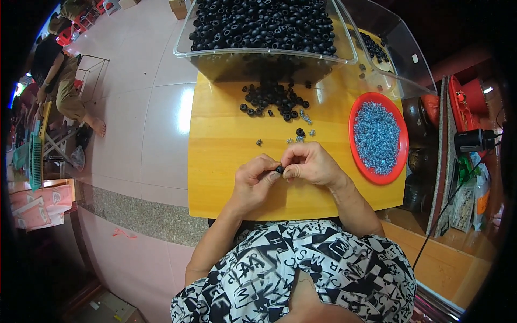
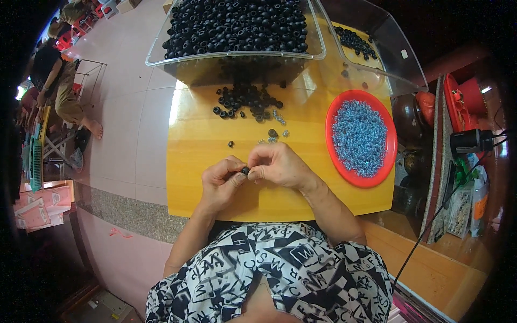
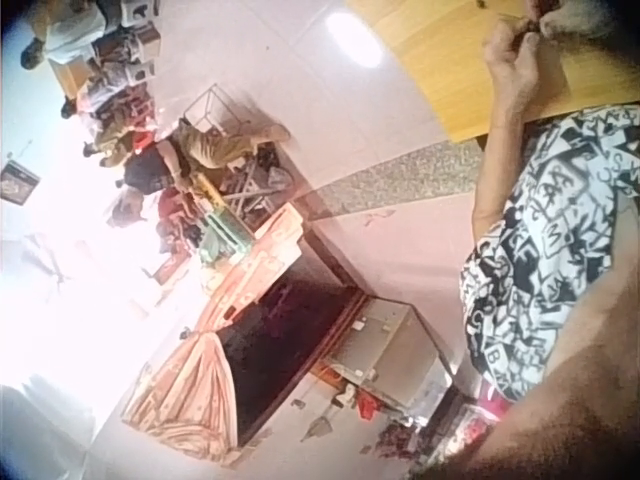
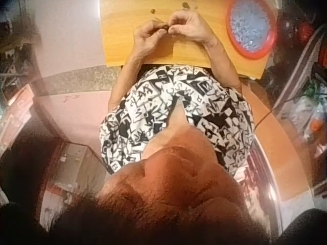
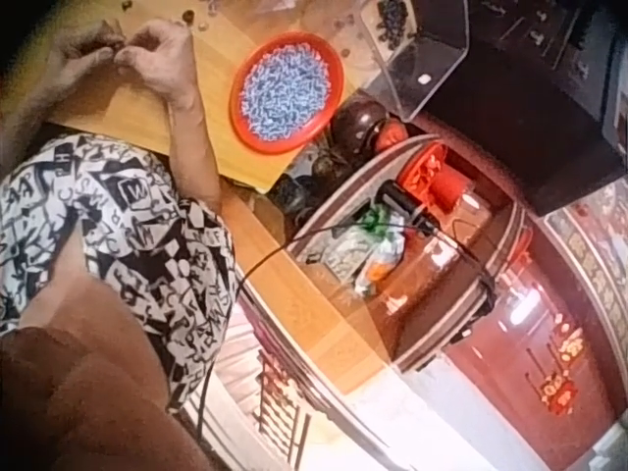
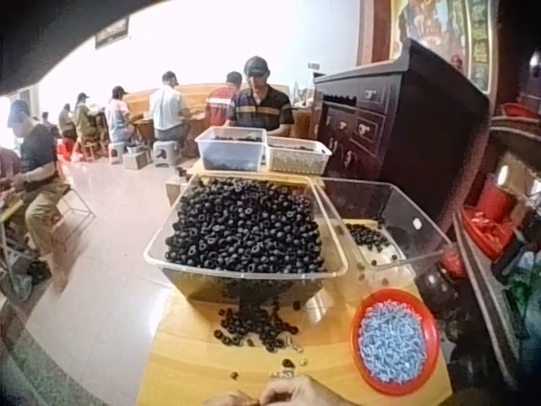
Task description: The person assembles small components by picking up black beads and small metal fittings from the table, inserting the metal fittings into the beads by hand, and placing the assembled pieces down.
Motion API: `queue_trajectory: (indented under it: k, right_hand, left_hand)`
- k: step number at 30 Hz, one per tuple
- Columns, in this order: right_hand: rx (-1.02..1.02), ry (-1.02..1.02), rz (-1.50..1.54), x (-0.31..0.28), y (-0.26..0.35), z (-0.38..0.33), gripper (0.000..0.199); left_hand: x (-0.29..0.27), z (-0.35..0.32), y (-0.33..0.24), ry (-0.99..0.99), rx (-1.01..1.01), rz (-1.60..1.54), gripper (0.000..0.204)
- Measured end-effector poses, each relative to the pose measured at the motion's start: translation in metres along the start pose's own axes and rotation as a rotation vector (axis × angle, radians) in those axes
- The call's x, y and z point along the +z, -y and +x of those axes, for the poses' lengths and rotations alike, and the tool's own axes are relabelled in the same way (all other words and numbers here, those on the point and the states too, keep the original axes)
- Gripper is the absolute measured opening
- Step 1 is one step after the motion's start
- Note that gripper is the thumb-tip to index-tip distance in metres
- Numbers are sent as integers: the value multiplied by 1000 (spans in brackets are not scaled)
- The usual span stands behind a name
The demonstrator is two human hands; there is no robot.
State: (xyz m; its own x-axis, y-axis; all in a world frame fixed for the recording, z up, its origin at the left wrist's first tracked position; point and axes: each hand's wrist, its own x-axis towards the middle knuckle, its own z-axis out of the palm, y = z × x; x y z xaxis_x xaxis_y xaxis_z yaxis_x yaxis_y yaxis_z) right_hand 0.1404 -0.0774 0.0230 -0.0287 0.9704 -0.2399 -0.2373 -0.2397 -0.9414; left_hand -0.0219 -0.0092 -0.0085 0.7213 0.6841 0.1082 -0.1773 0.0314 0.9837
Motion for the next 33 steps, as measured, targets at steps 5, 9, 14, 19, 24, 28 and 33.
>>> queue_trajectory:
  k: [5, 9, 14, 19, 24, 28, 33]
  right_hand:
    - [34, 4, -8, -3, -3, 1, 12]
    - [78, 27, -7, -2, -2, 3, 12]
    - [-47, -7, -413, 7, -19, 2, 12]
    - [42, -90, -160, 12, -3, 4, 10]
    - [122, -68, -90, 12, -3, 10, 10]
    - [98, -54, -37, 5, -5, 9, 6]
    - [77, -53, 121, 4, 5, 3, 7]
  left_hand:
    - [2, 2, -1, 4, 67, 192, 9]
    - [1, 1, 0, -13, 77, 180, 11]
    - [6, 8, -8, 135, 214, 193, 12]
    - [12, 8, -3, -8, 83, 185, 12]
    - [10, 10, 0, -111, -120, -71, 10]
    - [6, 12, 3, -130, -221, -336, 13]
    - [0, 14, 5, -144, -254, -482, 14]
